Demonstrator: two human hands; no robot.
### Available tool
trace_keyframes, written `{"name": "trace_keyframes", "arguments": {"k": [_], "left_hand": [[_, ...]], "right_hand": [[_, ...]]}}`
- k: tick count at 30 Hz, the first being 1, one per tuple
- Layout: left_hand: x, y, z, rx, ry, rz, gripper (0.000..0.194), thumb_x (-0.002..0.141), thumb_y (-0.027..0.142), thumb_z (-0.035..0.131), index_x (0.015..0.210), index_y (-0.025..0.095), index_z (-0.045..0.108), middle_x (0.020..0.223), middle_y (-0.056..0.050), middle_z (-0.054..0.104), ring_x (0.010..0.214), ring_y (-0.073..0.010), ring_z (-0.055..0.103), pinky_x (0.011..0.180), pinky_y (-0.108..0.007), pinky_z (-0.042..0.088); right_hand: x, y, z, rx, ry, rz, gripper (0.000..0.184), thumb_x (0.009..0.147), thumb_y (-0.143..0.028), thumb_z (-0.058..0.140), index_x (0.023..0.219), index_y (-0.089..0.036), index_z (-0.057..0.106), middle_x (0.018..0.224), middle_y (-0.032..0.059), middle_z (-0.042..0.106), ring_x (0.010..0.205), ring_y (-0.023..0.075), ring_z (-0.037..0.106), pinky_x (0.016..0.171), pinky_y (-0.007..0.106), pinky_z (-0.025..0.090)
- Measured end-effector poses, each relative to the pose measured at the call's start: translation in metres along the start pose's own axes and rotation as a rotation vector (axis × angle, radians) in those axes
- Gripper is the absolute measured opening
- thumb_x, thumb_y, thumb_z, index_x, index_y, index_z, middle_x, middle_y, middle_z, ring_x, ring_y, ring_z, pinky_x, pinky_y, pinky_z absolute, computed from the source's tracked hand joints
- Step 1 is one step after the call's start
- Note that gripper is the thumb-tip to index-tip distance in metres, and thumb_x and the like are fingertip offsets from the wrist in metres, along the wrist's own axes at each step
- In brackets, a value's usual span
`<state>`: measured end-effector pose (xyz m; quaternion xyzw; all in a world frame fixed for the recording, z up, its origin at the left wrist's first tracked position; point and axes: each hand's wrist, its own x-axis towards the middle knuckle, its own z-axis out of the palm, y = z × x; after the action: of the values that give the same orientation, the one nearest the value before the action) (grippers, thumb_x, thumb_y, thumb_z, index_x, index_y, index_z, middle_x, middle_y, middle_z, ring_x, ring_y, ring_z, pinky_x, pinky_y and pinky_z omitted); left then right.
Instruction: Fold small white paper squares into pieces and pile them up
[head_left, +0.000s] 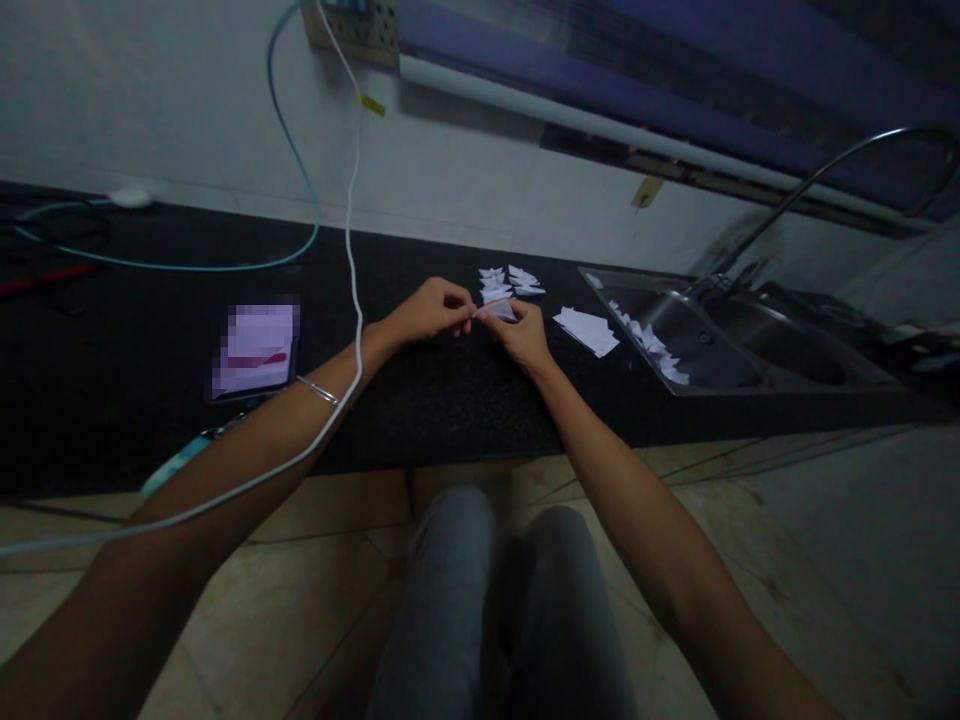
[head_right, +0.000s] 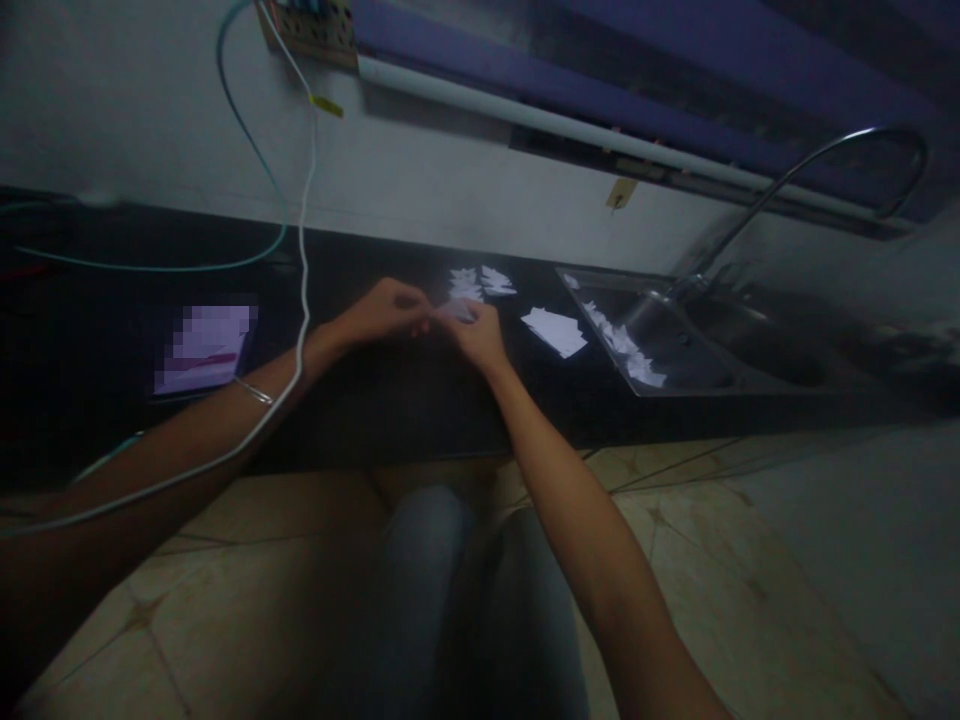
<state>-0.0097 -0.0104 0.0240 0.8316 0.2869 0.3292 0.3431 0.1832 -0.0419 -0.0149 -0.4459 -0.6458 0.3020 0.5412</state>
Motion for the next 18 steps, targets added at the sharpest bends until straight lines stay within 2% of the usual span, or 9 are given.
{"name": "trace_keyframes", "arguments": {"k": [4,9,15,18], "left_hand": [[0.001,-0.006,0.0,-0.154,0.008,-0.059,0.024,0.088,0.03,0.069,0.072,0.012,0.072,0.063,-0.005,0.069,0.052,-0.0075,0.058,0.051,-0.019,0.042],[0.001,-0.01,-0.002,-0.194,-0.027,-0.127,0.025,0.086,0.036,0.072,0.08,0.011,0.074,0.065,-0.006,0.07,0.052,-0.009,0.059,0.05,-0.021,0.043],[-0.003,0.0,-0.004,0.003,-0.159,-0.097,0.029,0.091,0.034,0.061,0.073,0.013,0.069,0.062,-0.005,0.066,0.052,-0.0097,0.057,0.052,-0.022,0.041],[-0.003,0.003,-0.005,0.144,-0.15,-0.073,0.028,0.091,0.03,0.057,0.071,0.014,0.067,0.06,-0.002,0.062,0.049,-0.0089,0.05,0.051,-0.023,0.035]], "right_hand": [[0.001,0.0,0.001,0.004,0.011,0.024,0.032,0.076,-0.05,0.08,0.081,-0.019,0.072,0.071,0.0003,0.065,0.063,0.0131,0.051,0.06,0.028,0.043],[0.002,0.002,0.0,0.028,-0.008,0.006,0.03,0.077,-0.047,0.079,0.084,-0.019,0.073,0.077,0.0027,0.068,0.067,0.0145,0.055,0.062,0.03,0.047],[0.001,-0.001,0.0,0.023,-0.028,0.029,0.025,0.075,-0.041,0.079,0.085,-0.018,0.073,0.083,0.0042,0.071,0.072,0.016,0.059,0.063,0.03,0.049],[0.0,-0.003,0.0,0.047,-0.02,0.07,0.029,0.072,-0.041,0.081,0.087,-0.018,0.072,0.084,0.0049,0.071,0.071,0.0159,0.06,0.062,0.03,0.05]]}}
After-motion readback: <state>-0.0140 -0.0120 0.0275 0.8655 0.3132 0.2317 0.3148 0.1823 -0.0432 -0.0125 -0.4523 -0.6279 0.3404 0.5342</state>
